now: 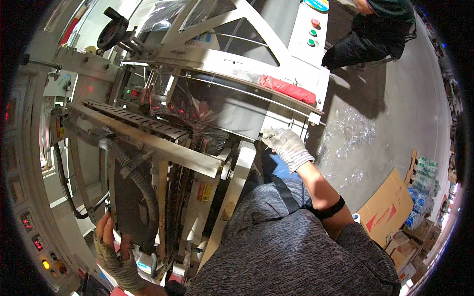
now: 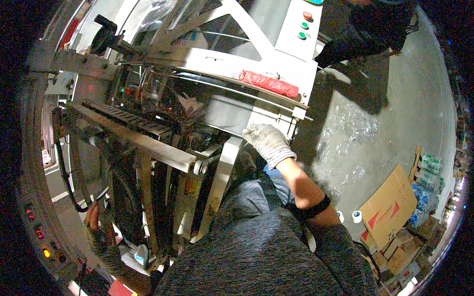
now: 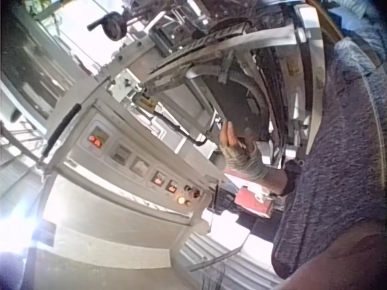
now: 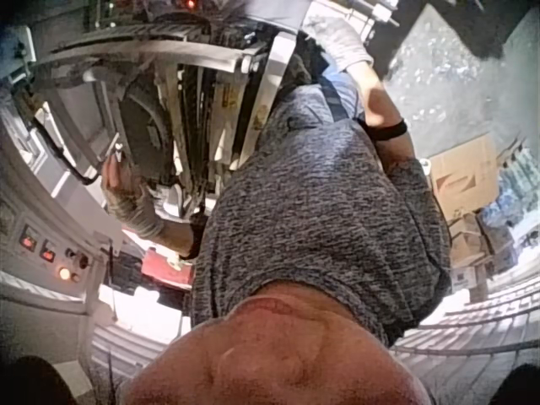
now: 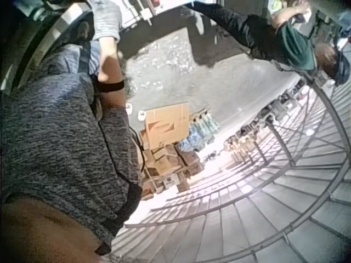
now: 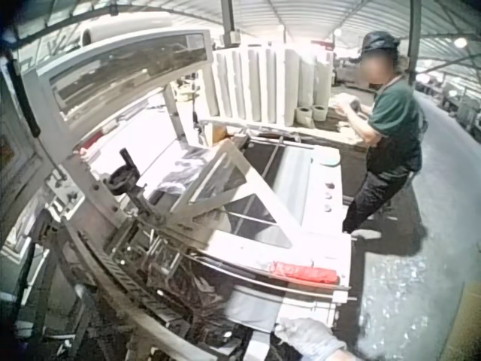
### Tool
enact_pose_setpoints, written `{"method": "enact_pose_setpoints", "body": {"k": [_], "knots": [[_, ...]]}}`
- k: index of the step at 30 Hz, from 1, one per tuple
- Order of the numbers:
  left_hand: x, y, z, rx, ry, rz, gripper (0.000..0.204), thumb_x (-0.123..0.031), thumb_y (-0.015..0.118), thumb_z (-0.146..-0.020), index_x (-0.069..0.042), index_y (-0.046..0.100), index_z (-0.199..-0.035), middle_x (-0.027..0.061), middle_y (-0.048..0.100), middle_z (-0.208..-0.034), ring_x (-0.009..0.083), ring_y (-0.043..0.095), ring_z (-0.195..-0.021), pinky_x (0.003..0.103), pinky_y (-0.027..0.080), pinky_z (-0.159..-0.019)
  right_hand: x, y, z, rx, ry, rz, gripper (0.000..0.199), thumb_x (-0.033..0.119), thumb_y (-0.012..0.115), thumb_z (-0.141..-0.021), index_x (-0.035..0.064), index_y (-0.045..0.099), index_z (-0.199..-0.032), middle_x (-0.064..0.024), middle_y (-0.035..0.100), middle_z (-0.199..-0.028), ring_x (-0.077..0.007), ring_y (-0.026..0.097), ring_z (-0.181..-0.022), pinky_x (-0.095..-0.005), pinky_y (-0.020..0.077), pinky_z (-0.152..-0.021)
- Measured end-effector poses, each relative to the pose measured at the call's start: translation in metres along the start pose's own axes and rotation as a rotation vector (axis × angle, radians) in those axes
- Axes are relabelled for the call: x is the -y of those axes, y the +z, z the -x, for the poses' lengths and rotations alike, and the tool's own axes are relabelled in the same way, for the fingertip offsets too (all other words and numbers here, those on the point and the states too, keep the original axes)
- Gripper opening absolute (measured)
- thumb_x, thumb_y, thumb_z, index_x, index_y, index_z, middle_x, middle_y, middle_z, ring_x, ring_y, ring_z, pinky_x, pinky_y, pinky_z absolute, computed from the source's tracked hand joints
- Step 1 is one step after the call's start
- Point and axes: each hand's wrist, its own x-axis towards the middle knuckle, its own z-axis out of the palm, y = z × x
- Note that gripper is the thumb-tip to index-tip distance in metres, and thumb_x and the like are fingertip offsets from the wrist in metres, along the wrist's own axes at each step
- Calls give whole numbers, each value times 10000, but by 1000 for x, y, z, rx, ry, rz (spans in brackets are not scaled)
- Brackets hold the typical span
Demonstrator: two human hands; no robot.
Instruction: Operating an industrial shrink-wrap packaging machine to wrap circular tape products.
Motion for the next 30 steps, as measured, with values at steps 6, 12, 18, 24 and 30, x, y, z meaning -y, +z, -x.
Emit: {"method": "enact_pose_setpoints", "body": {"k": [6, 12, 18, 24, 30], "knots": [[18, 0, -8, 26, 20, 100, 421, -33, 575, -757, -36, 495, -1170, 153, 514, -1182, 304, 492, -1094, 394, 402, -913, -26, 24, -7, -39, -38, 40, 305, 333, 492, -839, 62, 632, -847, -145, 616, -880, -307, 583, -824, -385, 470, -748], [24, -3, -15, 40, 93, 15, 397, -54, 557, -770, -39, 501, -1163, 149, 520, -1177, 311, 493, -1082, 404, 379, -922, -26, 29, -11, -13, 3, -25, 324, 355, 476, -846, 71, 631, -835, -161, 612, -840, -322, 582, -798, -397, 466, -722], [30, -4, -26, 92, 99, -99, 389, -49, 553, -769, -36, 507, -1155, 144, 526, -1169, 305, 503, -1074, 400, 377, -923, -21, 27, -21, 52, 24, 58, 273, 311, 517, -827, 81, 641, -908, -132, 625, -862, -295, 587, -777, -361, 463, -699], [53, 10, -31, 152, -14, -109, 383, -43, 546, -771, -33, 519, -1153, 137, 531, -1156, 295, 512, -1064, 380, 387, -912, -23, 35, -24, -70, -73, 91, 408, 379, 424, -867, 43, 612, -731, -170, 599, -736, -335, 578, -722, -421, 468, -654], [81, 31, -37, 197, -97, 24, 441, -10, 597, -717, -73, 520, -1147, 125, 527, -1153, 304, 504, -1068, 381, 392, -908, -10, 30, -36, 12, -38, 137, 304, 344, 510, -825, 59, 615, -814, -142, 611, -770, -307, 585, -720, -391, 460, -653]]}}
